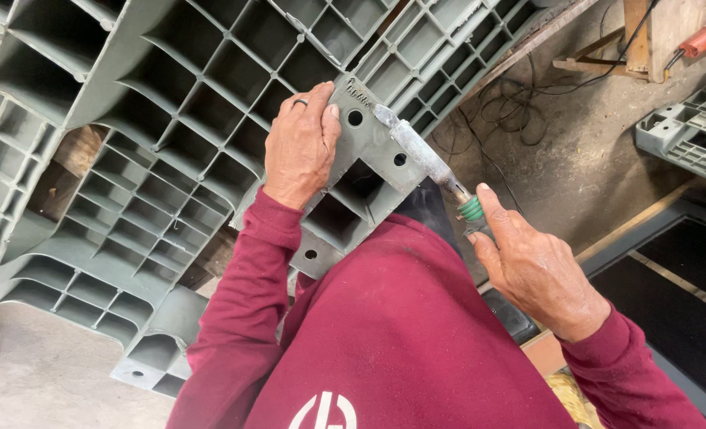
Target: The person uses a soldering iron to melt and fuse a plastic pallet. They repeatedly apply the hot tip to the plastic surface, causing it to melt and smoke. The person also picks up small pieces of plastic and presses them into the molten area to fill gaps or reinforce the structure.
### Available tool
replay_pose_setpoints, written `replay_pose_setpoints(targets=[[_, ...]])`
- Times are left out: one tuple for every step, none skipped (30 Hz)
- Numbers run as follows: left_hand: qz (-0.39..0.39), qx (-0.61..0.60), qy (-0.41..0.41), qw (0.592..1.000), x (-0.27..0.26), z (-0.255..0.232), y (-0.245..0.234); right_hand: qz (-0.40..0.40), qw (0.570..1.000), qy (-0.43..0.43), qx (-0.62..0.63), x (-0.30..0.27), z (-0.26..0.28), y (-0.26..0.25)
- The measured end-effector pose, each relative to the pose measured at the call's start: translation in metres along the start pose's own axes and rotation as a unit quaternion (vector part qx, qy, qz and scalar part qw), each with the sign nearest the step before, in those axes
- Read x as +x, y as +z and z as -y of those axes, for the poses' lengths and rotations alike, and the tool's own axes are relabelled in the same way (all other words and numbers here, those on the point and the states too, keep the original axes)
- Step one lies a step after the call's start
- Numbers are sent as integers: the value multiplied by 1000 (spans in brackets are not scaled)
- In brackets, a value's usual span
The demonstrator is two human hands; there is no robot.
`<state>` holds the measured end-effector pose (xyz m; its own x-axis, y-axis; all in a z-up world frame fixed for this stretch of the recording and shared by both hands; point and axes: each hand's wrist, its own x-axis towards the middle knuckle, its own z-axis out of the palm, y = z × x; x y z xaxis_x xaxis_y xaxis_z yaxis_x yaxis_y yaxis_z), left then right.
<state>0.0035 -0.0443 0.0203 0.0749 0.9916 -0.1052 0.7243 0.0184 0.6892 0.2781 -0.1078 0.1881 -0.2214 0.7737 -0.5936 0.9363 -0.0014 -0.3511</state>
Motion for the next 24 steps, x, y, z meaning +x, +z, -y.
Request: replay_pose_setpoints(targets=[[12,-7,5,1000,1,2,-2,-5,1000,-8,-7,0,1,0],[24,-14,9,1000,2,3,-3,-11,1000,-15,-14,-1,1,1],[36,-20,15,999,3,4,-5,-17,999,-23,-20,-1,2,2],[45,-27,3,999,4,4,-6,-17,999,-22,-25,-1,3,2],[55,-35,-9,998,4,3,-7,-15,999,-20,-30,-1,3,2],[65,-43,-21,997,4,2,-7,-14,999,-18,-35,-2,3,2],[59,-35,-17,998,4,1,-8,-17,999,-21,-34,-2,4,2],[53,-27,-12,998,4,0,-8,-20,999,-25,-34,-1,4,2],[47,-19,-8,999,4,0,-9,-24,999,-29,-32,-1,5,3],[47,-17,-11,999,4,0,-9,-29,998,-31,-41,0,5,4],[47,-16,-15,999,4,-1,-8,-33,998,-33,-51,0,5,5],[48,-15,-19,999,3,-2,-8,-37,997,-34,-61,-1,5,5],[50,-13,-23,998,3,-2,-7,-38,997,-36,-62,-1,6,6],[52,-12,-26,998,2,-2,-8,-39,997,-38,-64,-2,7,7],[52,-10,-30,998,3,-2,-8,-41,996,-41,-66,-1,7,8],[51,-8,-28,998,4,-1,-9,-42,997,-39,-60,0,8,8],[50,-9,-27,998,3,-1,-9,-41,997,-37,-56,1,8,9],[48,-9,-26,998,2,-1,-9,-40,997,-35,-51,1,8,10],[50,-12,-28,998,2,-1,-8,-46,996,-43,-60,2,8,10],[52,-14,-29,998,2,-1,-8,-52,995,-50,-68,3,8,11],[53,-15,-31,998,2,-1,-9,-59,994,-59,-76,4,9,12],[46,-13,-22,999,2,-1,-9,-62,994,-60,-70,5,10,12],[39,-10,-14,999,2,-1,-9,-64,994,-62,-65,5,11,12],[32,-7,-6,999,3,-1,-10,-66,994,-65,-59,6,12,11]])
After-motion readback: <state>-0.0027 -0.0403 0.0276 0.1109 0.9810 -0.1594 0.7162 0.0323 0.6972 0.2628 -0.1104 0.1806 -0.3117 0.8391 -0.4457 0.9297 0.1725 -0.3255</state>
